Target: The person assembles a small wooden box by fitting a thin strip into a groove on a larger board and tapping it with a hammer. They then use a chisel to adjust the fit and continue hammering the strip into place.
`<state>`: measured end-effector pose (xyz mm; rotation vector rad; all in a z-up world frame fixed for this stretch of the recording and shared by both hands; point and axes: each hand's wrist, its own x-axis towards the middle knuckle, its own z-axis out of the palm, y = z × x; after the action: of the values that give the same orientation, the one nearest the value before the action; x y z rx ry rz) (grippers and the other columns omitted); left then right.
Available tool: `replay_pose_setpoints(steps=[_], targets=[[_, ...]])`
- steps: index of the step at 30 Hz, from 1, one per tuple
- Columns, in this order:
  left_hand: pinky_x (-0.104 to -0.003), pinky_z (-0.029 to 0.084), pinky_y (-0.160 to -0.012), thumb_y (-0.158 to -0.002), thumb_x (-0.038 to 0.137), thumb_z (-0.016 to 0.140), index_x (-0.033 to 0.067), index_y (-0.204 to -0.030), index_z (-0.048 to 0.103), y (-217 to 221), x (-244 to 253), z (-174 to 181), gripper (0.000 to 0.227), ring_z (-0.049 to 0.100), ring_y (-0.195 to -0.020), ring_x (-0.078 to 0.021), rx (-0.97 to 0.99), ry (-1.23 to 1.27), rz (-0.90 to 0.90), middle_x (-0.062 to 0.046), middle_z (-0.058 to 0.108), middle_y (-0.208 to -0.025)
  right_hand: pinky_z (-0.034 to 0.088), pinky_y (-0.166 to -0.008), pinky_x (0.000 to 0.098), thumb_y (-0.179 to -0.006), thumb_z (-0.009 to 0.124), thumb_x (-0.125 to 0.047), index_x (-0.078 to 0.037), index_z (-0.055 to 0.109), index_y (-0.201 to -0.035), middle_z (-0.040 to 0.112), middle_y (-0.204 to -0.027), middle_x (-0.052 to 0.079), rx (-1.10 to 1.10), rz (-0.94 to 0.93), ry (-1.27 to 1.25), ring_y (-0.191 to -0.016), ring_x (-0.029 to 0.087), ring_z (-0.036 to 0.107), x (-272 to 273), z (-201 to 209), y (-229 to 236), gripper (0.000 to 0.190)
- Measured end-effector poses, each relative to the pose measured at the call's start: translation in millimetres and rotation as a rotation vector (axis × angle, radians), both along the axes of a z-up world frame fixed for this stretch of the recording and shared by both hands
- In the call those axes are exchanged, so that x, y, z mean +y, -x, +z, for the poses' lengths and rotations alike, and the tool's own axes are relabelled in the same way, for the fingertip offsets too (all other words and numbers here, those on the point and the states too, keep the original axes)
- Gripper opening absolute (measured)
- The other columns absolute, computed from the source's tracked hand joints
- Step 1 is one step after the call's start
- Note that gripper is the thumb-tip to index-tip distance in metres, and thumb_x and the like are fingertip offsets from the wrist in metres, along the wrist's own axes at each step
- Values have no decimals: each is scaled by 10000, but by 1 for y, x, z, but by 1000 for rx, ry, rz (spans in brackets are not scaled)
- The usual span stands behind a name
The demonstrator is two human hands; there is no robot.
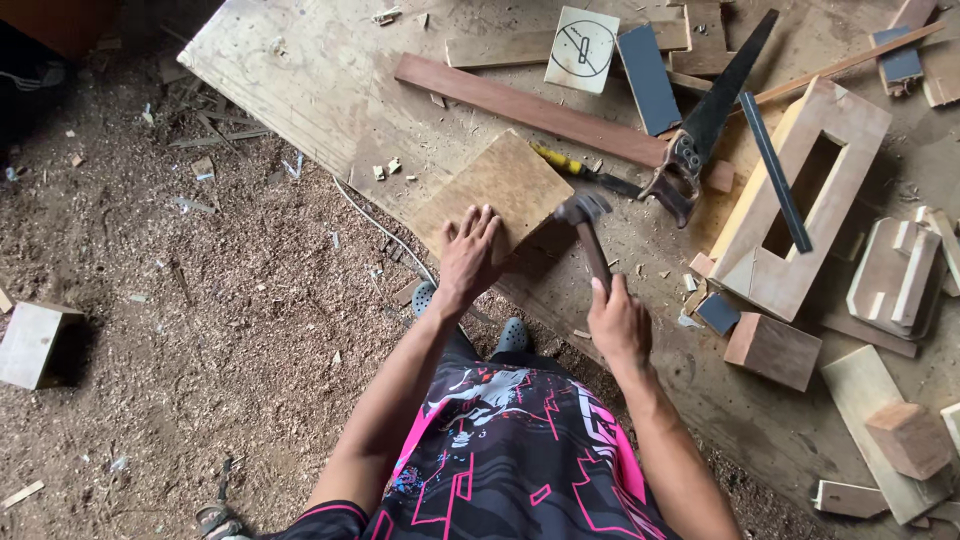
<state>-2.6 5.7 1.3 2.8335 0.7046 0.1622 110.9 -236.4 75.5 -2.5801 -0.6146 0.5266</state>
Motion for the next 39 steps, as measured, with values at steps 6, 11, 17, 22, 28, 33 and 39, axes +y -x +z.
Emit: replay_pose_setpoints(steps=[6, 11, 17, 22, 28, 33, 39], targets=[[-548, 516, -967, -1044, 300, 523, 118, -1256, 656, -6, 14, 30, 310, 604, -1309, -302, -42, 120, -23, -111, 642, -1404, 535, -647, 576, -1047, 514, -396, -96, 617, -1072, 704, -767, 240, -93, -46, 80, -771, 475, 704, -26, -9, -4, 319], [-407, 615, -877, -1021, 279, 561, 133, -1166, 742, -4, 25, 57, 274, 712, -1122, -288, -322, 94, -44, -74, 752, -1221, 536, -641, 578, -1052, 495, -393, -81, 604, -1092, 706, -738, 238, -55, -40, 37, -764, 466, 703, -43, -33, -4, 333], [-368, 621, -825, -1018, 229, 596, 136, -1216, 738, 1, 42, 76, 261, 729, -1092, -241, -413, 85, -5, -57, 755, -1213, 556, -590, 577, -1068, 469, -368, -35, 582, -1142, 707, -784, 241, 114, -103, 0, -689, 473, 704, -53, -65, -24, 359], [-362, 562, -559, -1148, 291, 514, 186, -1244, 741, 8, 69, 81, 269, 716, -623, -196, 77, 156, 108, -65, 805, -874, 579, -660, 537, -1069, 525, -334, 16, 619, -1090, 676, -913, 220, -2, -107, -16, -749, 419, 695, -69, -94, -41, 363], [-262, 573, -472, -1016, 236, 618, 77, -1226, 741, 11, 97, 71, 291, 712, -520, -118, -389, 535, 144, -142, 792, -871, 535, -838, 517, -1007, 672, -253, 7, 672, -1065, 653, -1056, 207, -356, -86, 61, -969, 396, 646, -48, -78, -48, 267], [-267, 623, -507, -973, 134, 679, 33, -1200, 740, 4, 101, 61, 256, 760, -626, -123, -598, 741, 167, -153, 775, -1001, 559, -926, 394, -961, 740, -93, -6, 653, -1278, 589, -1266, 187, -408, 48, -340, -1108, 309, 626, 38, -27, -22, 340], [-279, 561, -483, -944, 96, 671, 27, -1207, 738, 1, 87, 69, 280, 715, -577, -137, -428, 883, 187, -160, 808, -847, 515, -952, 418, -859, 819, -153, 2, 669, -1326, 621, -1307, 178, -747, 285, -485, -1151, 322, 623, 143, 32, -24, 515]])
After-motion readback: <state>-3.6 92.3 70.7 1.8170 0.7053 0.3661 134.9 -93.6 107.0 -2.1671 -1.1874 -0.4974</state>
